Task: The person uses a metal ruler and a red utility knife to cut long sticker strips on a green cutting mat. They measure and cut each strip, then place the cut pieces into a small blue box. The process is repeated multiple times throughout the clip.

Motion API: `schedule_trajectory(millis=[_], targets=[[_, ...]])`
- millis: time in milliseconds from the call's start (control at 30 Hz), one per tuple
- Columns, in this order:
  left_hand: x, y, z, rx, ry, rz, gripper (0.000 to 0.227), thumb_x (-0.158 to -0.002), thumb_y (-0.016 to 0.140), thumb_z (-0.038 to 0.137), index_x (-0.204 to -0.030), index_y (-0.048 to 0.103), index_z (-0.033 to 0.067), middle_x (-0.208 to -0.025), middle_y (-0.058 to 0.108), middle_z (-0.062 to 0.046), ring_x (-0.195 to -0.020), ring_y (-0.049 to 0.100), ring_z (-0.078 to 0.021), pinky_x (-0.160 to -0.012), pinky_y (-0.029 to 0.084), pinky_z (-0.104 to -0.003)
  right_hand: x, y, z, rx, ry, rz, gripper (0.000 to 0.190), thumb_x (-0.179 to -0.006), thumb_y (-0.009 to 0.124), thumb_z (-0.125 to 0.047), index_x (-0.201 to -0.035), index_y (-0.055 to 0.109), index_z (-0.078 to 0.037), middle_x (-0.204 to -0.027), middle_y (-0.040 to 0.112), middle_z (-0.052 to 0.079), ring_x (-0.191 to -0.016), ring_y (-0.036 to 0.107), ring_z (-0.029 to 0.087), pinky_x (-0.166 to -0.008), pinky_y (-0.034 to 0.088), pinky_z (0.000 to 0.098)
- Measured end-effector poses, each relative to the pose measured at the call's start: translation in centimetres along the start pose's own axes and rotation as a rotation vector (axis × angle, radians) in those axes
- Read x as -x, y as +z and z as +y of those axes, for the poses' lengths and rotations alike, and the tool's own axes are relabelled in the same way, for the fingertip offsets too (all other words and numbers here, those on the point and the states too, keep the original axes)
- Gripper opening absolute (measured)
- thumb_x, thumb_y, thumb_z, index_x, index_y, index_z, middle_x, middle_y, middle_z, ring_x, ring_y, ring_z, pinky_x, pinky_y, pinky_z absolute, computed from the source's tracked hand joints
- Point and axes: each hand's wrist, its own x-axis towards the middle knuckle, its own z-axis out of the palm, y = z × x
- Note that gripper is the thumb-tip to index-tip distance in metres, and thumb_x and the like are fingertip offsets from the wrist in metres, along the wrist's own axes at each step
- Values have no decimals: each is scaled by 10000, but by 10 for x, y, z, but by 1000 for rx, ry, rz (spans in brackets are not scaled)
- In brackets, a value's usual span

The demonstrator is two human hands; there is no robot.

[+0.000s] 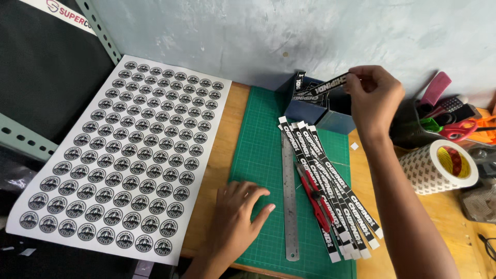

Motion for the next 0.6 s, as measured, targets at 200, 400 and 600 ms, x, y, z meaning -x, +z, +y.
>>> schedule_trajectory(millis=[200, 400, 600], targets=[[3, 2, -4, -23, 13, -61, 240, -953, 685, 367, -1101, 670, 179, -1084, 627, -14, -946, 563, -265, -798, 411, -465, 9, 10, 36, 121, 66, -231, 382, -957, 738, -99, -1312, 684, 32, -1127, 767, 130, -876, 760, 209, -821, 612, 369], [3, 2, -4, -24, 43, -58, 225, -956, 684, 345, -1096, 667, 170, -1082, 605, -25, -937, 556, -269, -790, 415, -461, 74, -35, 22, 330, 70, -581, 103, -953, 728, -131, -964, 817, -81, -910, 812, 55, -710, 760, 176, -681, 626, 352], [2, 0, -1, -48, 52, -71, 206, -960, 678, 330, -1086, 669, 167, -1091, 599, -25, -931, 552, -270, -782, 416, -460, 131, -48, 27, 638, 305, -780, 463, -848, 817, -348, -1256, 686, -171, -976, 748, 70, -852, 718, 284, -737, 528, 450]])
